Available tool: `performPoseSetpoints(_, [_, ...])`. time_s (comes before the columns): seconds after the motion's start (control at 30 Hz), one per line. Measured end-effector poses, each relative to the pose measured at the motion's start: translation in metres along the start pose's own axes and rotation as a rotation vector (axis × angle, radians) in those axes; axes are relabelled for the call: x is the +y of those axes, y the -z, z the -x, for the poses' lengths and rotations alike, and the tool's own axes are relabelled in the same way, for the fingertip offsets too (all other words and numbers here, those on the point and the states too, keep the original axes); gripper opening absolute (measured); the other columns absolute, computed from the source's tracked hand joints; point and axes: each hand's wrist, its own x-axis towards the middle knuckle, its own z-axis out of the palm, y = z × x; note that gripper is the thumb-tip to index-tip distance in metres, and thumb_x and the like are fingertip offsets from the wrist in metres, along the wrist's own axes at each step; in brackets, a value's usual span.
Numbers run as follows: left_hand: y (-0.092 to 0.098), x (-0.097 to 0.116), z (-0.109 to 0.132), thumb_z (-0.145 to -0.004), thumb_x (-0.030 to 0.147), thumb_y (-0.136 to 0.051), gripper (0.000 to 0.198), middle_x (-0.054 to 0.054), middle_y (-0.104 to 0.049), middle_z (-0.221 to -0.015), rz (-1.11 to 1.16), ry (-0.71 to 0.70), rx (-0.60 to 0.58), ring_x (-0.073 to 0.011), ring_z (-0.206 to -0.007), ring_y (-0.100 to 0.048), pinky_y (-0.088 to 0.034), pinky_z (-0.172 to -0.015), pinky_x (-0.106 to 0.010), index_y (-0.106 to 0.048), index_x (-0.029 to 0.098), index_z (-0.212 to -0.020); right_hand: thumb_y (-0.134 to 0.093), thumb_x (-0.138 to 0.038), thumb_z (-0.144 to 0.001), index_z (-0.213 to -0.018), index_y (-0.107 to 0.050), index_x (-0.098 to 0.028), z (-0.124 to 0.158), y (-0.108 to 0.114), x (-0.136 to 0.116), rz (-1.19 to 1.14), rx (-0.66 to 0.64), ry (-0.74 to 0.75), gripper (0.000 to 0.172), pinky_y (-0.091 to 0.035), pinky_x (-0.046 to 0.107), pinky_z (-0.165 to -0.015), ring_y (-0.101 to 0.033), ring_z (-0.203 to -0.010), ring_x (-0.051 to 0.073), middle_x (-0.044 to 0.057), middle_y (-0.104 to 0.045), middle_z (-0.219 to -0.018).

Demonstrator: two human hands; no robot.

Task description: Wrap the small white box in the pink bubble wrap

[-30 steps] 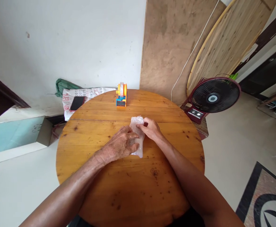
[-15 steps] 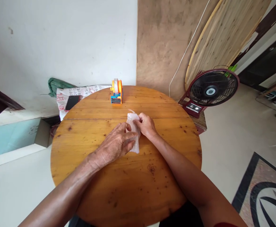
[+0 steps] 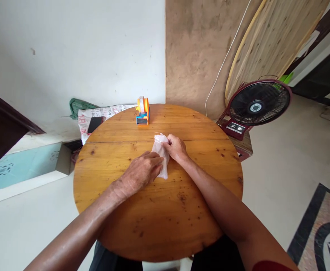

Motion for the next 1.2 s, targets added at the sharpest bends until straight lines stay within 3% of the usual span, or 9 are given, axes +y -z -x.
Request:
performPoseSetpoints(0.2, [-0.005,-0.007,0.002,-0.094,0.026,-0.046,0.026,-0.007,-0.066,-0.100,0.139,-0.006,0.029,-0.0207,-0.097,-0.058,-0.045,-0.082,-0.030,-0.068,0.020,-0.105,-0.062,-0.042,-0.072,-0.066,-0.051,-0.020,-0.004,-0.001,0.008,-0.287,-0.027,-0.019,0.025,-0.031,0.022,-0.054,-0.044,-0.058,0.011,-0.006,-0.051,-0.061])
performPoseSetpoints(0.33, [-0.014,-0.012,0.003,-0.094,0.030,-0.046,0.028,-0.006,-0.067,-0.098,0.194,0.026,0.082,-0.0192,-0.091,-0.060,-0.045,-0.079,-0.028,-0.069,0.023,-0.109,-0.064,-0.042,-0.069,-0.079,-0.058,-0.018,0.001,0.006,0.003,-0.715,-0.138,-0.038,0.027,-0.040,0.022,-0.057,-0.053,-0.065,0.013,-0.003,-0.060,-0.068])
performPoseSetpoints(0.43, [-0.018,-0.012,0.005,-0.094,0.033,-0.047,0.028,-0.007,-0.067,-0.103,0.217,0.041,0.118,-0.0202,-0.096,-0.060,-0.046,-0.084,-0.029,-0.069,0.024,-0.109,-0.067,-0.040,-0.067,-0.082,-0.058,-0.018,0.008,0.017,-0.005,-0.858,-0.240,-0.021,0.028,-0.043,0.024,-0.058,-0.056,-0.066,0.014,-0.001,-0.062,-0.072])
performPoseSetpoints(0.63, [-0.027,-0.012,0.010,-0.092,0.033,-0.050,0.029,-0.007,-0.062,-0.116,0.320,0.110,0.228,-0.0193,-0.098,-0.060,-0.048,-0.084,-0.030,-0.066,0.022,-0.114,-0.069,-0.036,-0.067,-0.071,-0.052,-0.019,0.017,0.028,-0.015,-0.890,-0.326,0.061,0.025,-0.040,0.023,-0.056,-0.052,-0.061,0.012,-0.003,-0.058,-0.067])
performPoseSetpoints(0.77, [-0.032,-0.012,0.011,-0.087,0.035,-0.056,0.025,-0.004,-0.058,-0.102,0.306,0.221,0.278,-0.0149,-0.079,-0.057,-0.048,-0.072,-0.029,-0.063,0.021,-0.106,-0.068,-0.038,-0.071,-0.073,-0.052,-0.019,0.020,0.029,-0.014,-0.825,-0.323,0.114,0.025,-0.041,0.024,-0.060,-0.053,-0.065,0.012,-0.003,-0.058,-0.070])
performPoseSetpoints(0.87, [-0.035,-0.014,0.011,-0.080,0.041,-0.064,0.035,-0.003,-0.056,-0.095,0.309,0.381,0.309,-0.0152,-0.075,-0.055,-0.047,-0.068,-0.029,-0.055,0.019,-0.106,-0.066,-0.038,-0.073,-0.074,-0.052,-0.019,0.023,0.034,-0.016,-0.755,-0.354,0.135,0.024,-0.041,0.024,-0.060,-0.053,-0.065,0.012,-0.003,-0.058,-0.070])
performPoseSetpoints(0.97, [-0.038,-0.018,0.010,-0.075,0.040,-0.069,0.055,-0.008,-0.056,-0.110,0.381,0.410,0.358,-0.0199,-0.091,-0.057,-0.048,-0.078,-0.034,-0.047,0.018,-0.120,-0.066,-0.036,-0.073,-0.073,-0.050,-0.019,0.027,0.041,-0.020,-0.733,-0.411,0.168,0.023,-0.039,0.023,-0.058,-0.052,-0.063,0.011,-0.004,-0.057,-0.069])
performPoseSetpoints(1.07, [-0.038,-0.019,0.008,-0.072,0.037,-0.072,0.069,-0.011,-0.053,-0.122,0.577,0.355,0.384,-0.0247,-0.107,-0.054,-0.047,-0.086,-0.038,-0.040,0.022,-0.132,-0.066,-0.034,-0.073,-0.073,-0.050,-0.019,0.029,0.048,-0.023,-0.698,-0.478,0.213,0.022,-0.038,0.023,-0.058,-0.053,-0.062,0.011,-0.004,-0.057,-0.068])
performPoseSetpoints(1.2, [-0.034,-0.014,0.005,-0.068,0.037,-0.076,0.074,-0.010,-0.057,-0.115,1.055,0.321,0.329,-0.0209,-0.096,-0.059,-0.050,-0.078,-0.032,-0.038,0.022,-0.130,-0.066,-0.032,-0.073,-0.074,-0.051,-0.019,0.030,0.053,-0.026,-0.629,-0.536,0.291,0.020,-0.038,0.022,-0.057,-0.052,-0.062,0.011,-0.004,-0.056,-0.069])
